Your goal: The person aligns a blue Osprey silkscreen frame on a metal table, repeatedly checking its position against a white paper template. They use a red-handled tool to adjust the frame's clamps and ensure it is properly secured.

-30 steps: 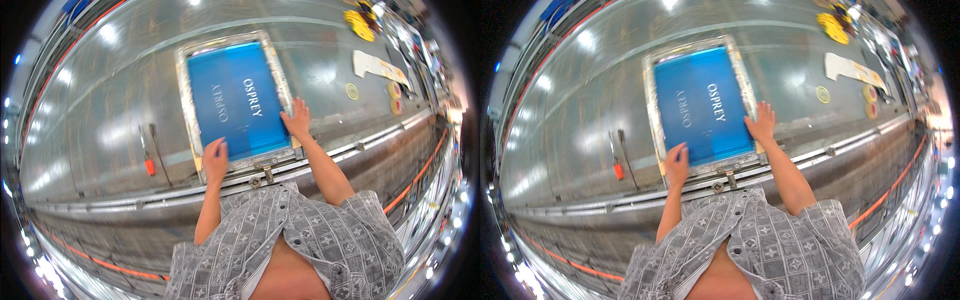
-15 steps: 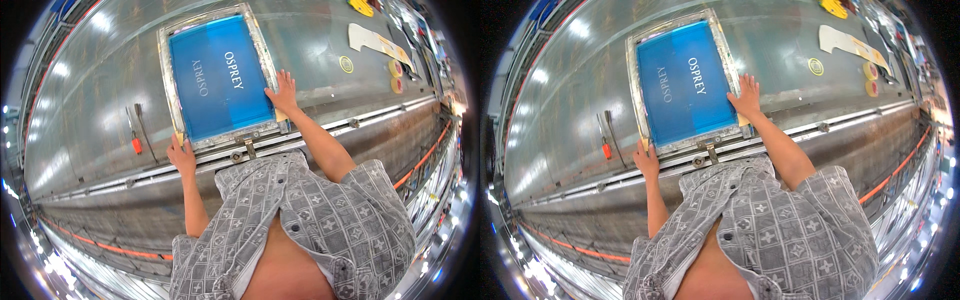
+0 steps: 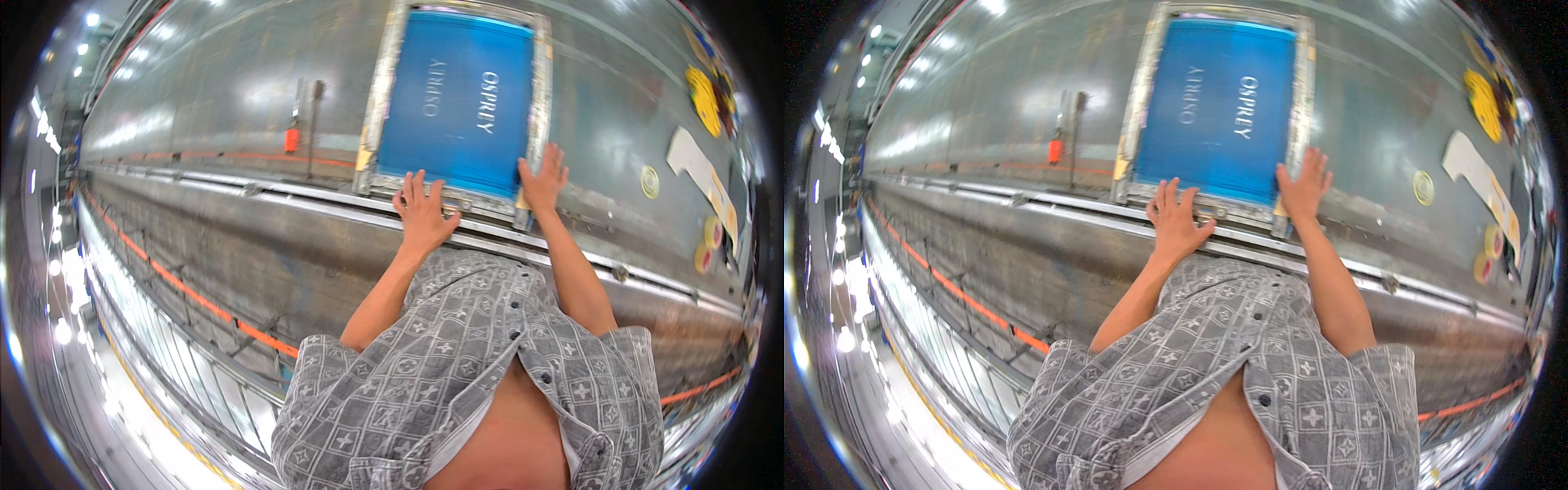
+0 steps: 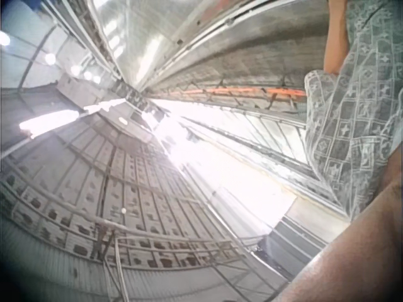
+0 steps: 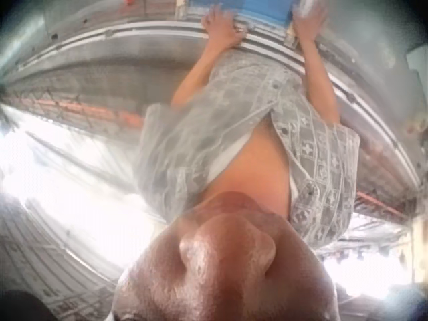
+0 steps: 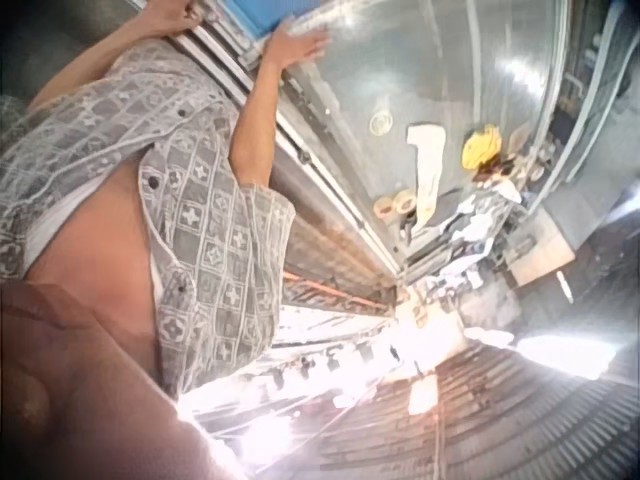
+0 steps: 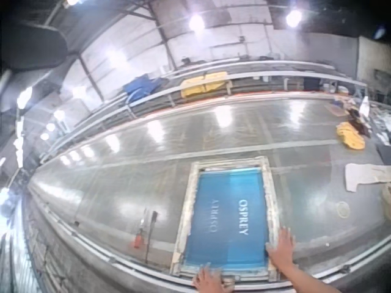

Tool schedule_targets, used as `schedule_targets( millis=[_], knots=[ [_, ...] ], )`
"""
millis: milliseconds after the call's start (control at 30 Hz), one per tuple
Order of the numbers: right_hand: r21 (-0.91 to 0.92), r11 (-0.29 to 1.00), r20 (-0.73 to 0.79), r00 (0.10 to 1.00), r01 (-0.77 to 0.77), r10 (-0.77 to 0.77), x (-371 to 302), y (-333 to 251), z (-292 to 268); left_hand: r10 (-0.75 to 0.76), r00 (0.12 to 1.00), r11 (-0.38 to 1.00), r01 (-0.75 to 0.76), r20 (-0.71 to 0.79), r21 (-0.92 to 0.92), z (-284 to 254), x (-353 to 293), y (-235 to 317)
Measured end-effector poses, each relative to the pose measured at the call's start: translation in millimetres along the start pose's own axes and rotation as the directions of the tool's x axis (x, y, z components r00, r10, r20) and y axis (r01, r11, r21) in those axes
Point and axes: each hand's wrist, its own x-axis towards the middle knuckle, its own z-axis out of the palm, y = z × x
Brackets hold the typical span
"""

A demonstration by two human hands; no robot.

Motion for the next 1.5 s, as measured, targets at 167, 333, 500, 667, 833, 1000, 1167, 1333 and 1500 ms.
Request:
schedule_targets(
  millis=[167,333,500,667,833,1000,1167,1333,1500],
  knots=[
    [0.028,0.999,0.007,1.000,0.016,-0.016,-17,-7,-21,0.163,0.978,0.974,-0.181,-0.134,-0.135,-26,-13,-14],
    [0.069,0.997,-0.023,1.000,0.017,-0.016,-24,8,-38,-0.350,0.798,0.930,0.233,-0.491,-0.285,-86,45,-142],
    [0.124,0.992,-0.090,0.996,0.031,-0.019,-10,13,-40,-0.495,0.813,0.768,0.575,-0.307,0.283,-150,80,-196],
    [0.269,0.960,-0.097,0.994,0.081,-0.057,-26,38,-30,-0.355,0.919,0.835,0.394,-0.171,0.385,-104,54,-233],
    [0.384,0.887,-0.163,0.965,0.256,-0.208,-10,-12,-91,-0.244,0.943,0.953,0.276,-0.224,0.122,-143,67,-132],
    [0.270,0.601,-0.091,0.641,0.752,-0.762,22,-136,-133,0.047,0.967,0.988,-0.008,0.249,-0.155,-149,100,48],
    [0.701,0.676,0.025,0.939,0.228,-0.343,7,-105,-138,0.382,0.777,0.747,-0.578,-0.501,-0.329,-100,90,84],
    [0.986,-0.069,-0.145,0.987,0.150,0.066,-26,-23,-178,0.751,0.655,0.653,-0.718,0.085,-0.240,14,41,30],
    [0.947,-0.094,-0.285,0.941,0.306,0.184,-40,-21,-151,0.802,0.486,0.565,-0.805,0.346,-0.179,59,40,45]
  ],
)
